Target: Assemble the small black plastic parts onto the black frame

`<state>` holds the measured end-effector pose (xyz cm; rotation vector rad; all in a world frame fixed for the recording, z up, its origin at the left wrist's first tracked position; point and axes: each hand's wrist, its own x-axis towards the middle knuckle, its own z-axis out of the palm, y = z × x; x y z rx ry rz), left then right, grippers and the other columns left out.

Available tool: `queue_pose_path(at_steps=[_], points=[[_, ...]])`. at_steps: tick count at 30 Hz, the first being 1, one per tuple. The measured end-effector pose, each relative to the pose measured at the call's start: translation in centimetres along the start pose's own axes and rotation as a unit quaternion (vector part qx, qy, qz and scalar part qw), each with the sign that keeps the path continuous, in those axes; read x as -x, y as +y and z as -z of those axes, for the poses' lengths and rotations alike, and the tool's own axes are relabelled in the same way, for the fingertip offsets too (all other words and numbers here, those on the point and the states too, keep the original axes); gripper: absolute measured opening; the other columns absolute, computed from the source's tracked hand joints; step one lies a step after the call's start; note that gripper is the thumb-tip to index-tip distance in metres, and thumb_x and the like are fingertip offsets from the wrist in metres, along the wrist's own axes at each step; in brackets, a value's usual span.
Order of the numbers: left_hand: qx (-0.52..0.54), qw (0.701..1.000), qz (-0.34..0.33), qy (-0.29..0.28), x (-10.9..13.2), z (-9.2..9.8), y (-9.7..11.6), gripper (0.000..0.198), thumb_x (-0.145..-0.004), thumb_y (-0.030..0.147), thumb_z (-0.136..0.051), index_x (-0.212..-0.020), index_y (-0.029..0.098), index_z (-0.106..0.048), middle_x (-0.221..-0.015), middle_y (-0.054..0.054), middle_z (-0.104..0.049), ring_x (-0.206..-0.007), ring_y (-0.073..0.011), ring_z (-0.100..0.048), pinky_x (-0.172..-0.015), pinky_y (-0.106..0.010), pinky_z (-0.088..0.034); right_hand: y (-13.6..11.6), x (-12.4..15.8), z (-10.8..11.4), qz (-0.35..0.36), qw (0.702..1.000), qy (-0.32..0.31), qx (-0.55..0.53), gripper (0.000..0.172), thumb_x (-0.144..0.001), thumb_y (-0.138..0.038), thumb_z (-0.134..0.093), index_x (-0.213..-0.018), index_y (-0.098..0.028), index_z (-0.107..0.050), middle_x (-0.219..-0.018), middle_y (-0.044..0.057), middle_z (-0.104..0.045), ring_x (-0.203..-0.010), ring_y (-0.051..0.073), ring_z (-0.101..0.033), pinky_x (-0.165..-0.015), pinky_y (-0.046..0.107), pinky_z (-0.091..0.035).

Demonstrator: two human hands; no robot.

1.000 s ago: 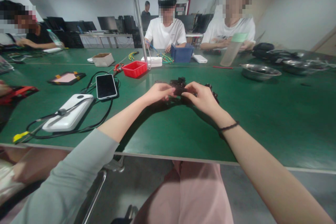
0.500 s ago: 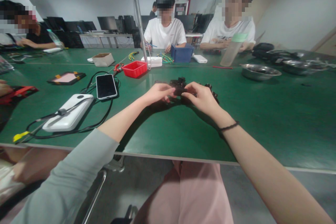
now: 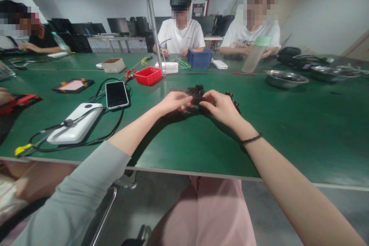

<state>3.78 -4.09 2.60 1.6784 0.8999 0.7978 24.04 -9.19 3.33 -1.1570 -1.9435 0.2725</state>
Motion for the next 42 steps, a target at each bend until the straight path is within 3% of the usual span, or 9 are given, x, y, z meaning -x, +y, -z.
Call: queue_pose_path(at_steps=[42], points=[[0.006,1.000,0.000,-0.005,-0.04,0.04,-0.13,0.036,-0.086,0.044,-0.068,-0.090,0.008,-0.065,-0.081,-0.010,-0.075,-0.048,-0.0071,-0.061,-0.049,-0.018,-0.042,-0.03,0.18,-0.02,0.008,1.000,0.004,-0.003,0.008,-0.079,-0.025,-0.063,-0.079,-0.021,-0.057,-0.076,0.003,-0.068,-0.070,0.020,-0.064,-0.070,0.034,-0.053]])
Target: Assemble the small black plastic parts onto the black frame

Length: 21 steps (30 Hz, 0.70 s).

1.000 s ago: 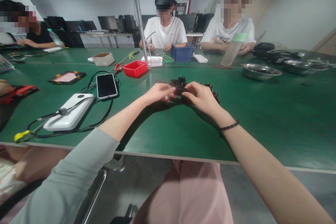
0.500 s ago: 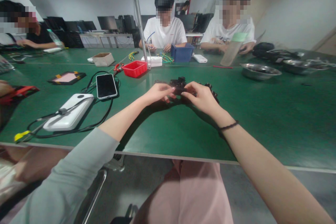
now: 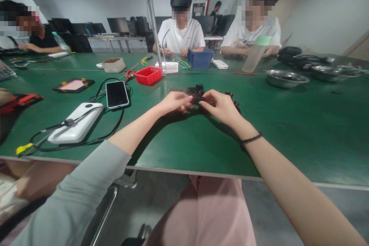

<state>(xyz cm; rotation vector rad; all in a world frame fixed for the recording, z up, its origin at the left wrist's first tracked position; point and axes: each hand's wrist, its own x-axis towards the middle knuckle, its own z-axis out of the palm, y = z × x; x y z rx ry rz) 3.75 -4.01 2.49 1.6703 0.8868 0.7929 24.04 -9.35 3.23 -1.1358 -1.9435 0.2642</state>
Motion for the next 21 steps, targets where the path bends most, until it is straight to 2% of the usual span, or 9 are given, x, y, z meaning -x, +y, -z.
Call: queue_pose_path(at_steps=[12,21], points=[[0.009,1.000,0.005,-0.005,0.11,0.04,0.21,0.035,-0.084,0.043,-0.071,-0.086,0.009,-0.063,-0.083,-0.011,-0.076,-0.049,-0.0077,-0.061,-0.049,-0.019,-0.043,-0.17,-0.03,0.19,0.002,1.000,0.001,0.006,0.007,-0.078,-0.027,-0.064,-0.079,-0.021,-0.059,-0.076,0.003,-0.070,-0.069,0.019,-0.064,-0.068,0.033,-0.052],[0.027,1.000,0.007,-0.001,0.29,-0.15,0.43,0.022,-0.074,0.024,-0.078,-0.080,0.009,-0.063,-0.072,-0.005,-0.073,-0.048,-0.0065,-0.060,-0.050,-0.018,-0.042,-0.22,-0.03,0.09,-0.001,1.000,0.003,0.002,0.007,-0.077,-0.026,-0.064,-0.079,-0.021,-0.058,-0.076,0.003,-0.069,-0.070,0.019,-0.065,-0.070,0.034,-0.052]])
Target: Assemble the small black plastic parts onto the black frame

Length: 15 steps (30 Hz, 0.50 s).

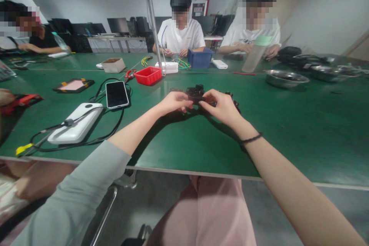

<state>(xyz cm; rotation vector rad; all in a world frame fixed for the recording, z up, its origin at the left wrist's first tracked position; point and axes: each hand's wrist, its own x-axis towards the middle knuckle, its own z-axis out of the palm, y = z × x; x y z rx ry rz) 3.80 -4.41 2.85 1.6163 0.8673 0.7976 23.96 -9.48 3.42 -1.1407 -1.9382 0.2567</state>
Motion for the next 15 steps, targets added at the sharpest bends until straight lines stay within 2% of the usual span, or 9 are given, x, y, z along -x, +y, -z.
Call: queue_pose_path(at_steps=[15], points=[[-0.009,1.000,-0.005,-0.006,-0.03,0.08,-0.21,0.030,-0.072,0.032,-0.081,-0.077,0.010,-0.060,-0.071,-0.005,-0.072,-0.050,-0.0075,-0.060,-0.052,-0.020,-0.044,-0.12,0.07,0.13,-0.002,1.000,0.004,-0.006,0.012,-0.072,-0.028,-0.066,-0.078,-0.022,-0.058,-0.076,0.002,-0.070,-0.070,0.020,-0.066,-0.069,0.034,-0.053]])
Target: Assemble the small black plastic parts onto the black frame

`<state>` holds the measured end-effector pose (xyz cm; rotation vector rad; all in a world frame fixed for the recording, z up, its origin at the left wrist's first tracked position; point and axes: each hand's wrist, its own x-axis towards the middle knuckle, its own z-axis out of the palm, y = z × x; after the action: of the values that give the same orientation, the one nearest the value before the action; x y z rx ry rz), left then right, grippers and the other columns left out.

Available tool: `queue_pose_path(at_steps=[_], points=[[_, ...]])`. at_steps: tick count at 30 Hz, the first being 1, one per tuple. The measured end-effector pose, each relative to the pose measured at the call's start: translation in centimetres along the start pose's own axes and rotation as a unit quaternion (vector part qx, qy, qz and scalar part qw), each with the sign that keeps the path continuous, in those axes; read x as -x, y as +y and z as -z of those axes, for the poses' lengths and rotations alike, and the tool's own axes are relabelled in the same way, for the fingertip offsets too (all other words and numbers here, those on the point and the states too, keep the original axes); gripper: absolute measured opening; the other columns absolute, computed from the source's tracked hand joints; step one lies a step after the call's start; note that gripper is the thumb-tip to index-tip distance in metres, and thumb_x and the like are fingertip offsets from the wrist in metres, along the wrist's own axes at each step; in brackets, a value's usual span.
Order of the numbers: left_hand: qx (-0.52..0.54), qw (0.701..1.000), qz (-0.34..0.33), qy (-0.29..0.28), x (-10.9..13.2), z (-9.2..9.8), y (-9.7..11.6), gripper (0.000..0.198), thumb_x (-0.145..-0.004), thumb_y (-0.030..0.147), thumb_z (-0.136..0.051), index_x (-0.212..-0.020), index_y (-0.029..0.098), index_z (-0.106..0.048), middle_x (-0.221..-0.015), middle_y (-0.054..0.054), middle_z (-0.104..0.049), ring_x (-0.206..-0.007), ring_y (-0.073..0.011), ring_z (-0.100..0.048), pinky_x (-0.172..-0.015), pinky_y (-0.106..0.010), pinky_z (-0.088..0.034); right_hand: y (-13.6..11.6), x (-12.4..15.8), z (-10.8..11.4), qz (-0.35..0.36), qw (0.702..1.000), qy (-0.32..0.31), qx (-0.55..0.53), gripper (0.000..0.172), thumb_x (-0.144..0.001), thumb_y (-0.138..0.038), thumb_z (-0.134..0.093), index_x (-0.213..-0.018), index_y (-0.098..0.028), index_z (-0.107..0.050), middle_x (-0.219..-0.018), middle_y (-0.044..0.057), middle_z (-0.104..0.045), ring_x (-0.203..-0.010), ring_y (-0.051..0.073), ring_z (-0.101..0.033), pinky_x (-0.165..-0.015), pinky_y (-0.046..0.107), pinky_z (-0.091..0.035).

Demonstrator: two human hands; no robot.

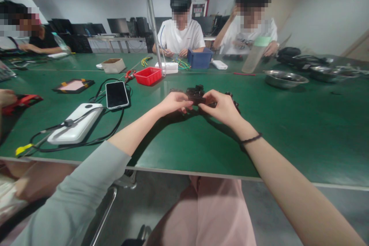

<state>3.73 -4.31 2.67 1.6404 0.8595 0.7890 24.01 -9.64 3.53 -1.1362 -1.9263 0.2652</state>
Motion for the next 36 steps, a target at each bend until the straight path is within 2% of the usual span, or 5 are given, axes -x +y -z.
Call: queue_pose_path(at_steps=[11,22,28,32,36], points=[[0.004,1.000,0.001,0.002,0.01,-0.22,0.17,0.027,-0.076,0.025,-0.078,-0.070,0.011,-0.055,-0.066,-0.003,-0.070,-0.047,-0.0058,-0.060,-0.048,-0.017,-0.042,0.10,-0.04,-0.07,-0.001,1.000,0.007,0.004,0.012,-0.072,-0.026,-0.066,-0.079,-0.022,-0.057,-0.076,0.002,-0.071,-0.068,0.020,-0.066,-0.069,0.034,-0.054],[-0.013,1.000,0.008,-0.010,-0.02,-0.09,0.15,0.025,-0.078,0.025,-0.076,-0.068,0.011,-0.057,-0.067,-0.004,-0.071,-0.049,-0.0072,-0.060,-0.049,-0.018,-0.042,-0.02,-0.03,-0.06,0.000,1.000,0.009,0.001,0.011,-0.072,-0.024,-0.066,-0.079,-0.022,-0.058,-0.077,0.003,-0.071,-0.070,0.020,-0.067,-0.070,0.035,-0.055],[-0.021,1.000,0.006,-0.014,0.02,0.04,0.22,0.033,-0.082,0.039,-0.073,-0.071,0.010,-0.061,-0.072,-0.007,-0.073,-0.050,-0.0070,-0.060,-0.049,-0.018,-0.041,-0.09,-0.02,0.03,0.002,1.000,0.007,0.011,0.011,-0.072,-0.023,-0.065,-0.080,-0.022,-0.058,-0.077,0.003,-0.071,-0.069,0.020,-0.066,-0.071,0.035,-0.054],[-0.018,1.000,0.010,-0.006,-0.26,0.11,-0.02,0.047,-0.090,0.054,-0.058,-0.076,0.009,-0.064,-0.068,-0.008,-0.072,-0.046,-0.0071,-0.057,-0.048,-0.019,-0.041,-0.14,-0.03,0.04,0.010,1.000,0.006,0.020,0.010,-0.073,-0.022,-0.064,-0.080,-0.021,-0.058,-0.079,0.003,-0.070,-0.071,0.020,-0.066,-0.071,0.034,-0.053],[-0.020,1.000,0.017,0.002,-0.40,0.04,-0.15,0.045,-0.091,0.052,-0.057,-0.078,0.009,-0.065,-0.064,-0.007,-0.070,-0.044,-0.0069,-0.055,-0.047,-0.020,-0.040,-0.04,-0.04,0.02,0.031,0.999,0.006,0.033,0.008,-0.075,-0.021,-0.063,-0.082,-0.021,-0.059,-0.081,0.004,-0.070,-0.073,0.020,-0.066,-0.072,0.033,-0.052]])
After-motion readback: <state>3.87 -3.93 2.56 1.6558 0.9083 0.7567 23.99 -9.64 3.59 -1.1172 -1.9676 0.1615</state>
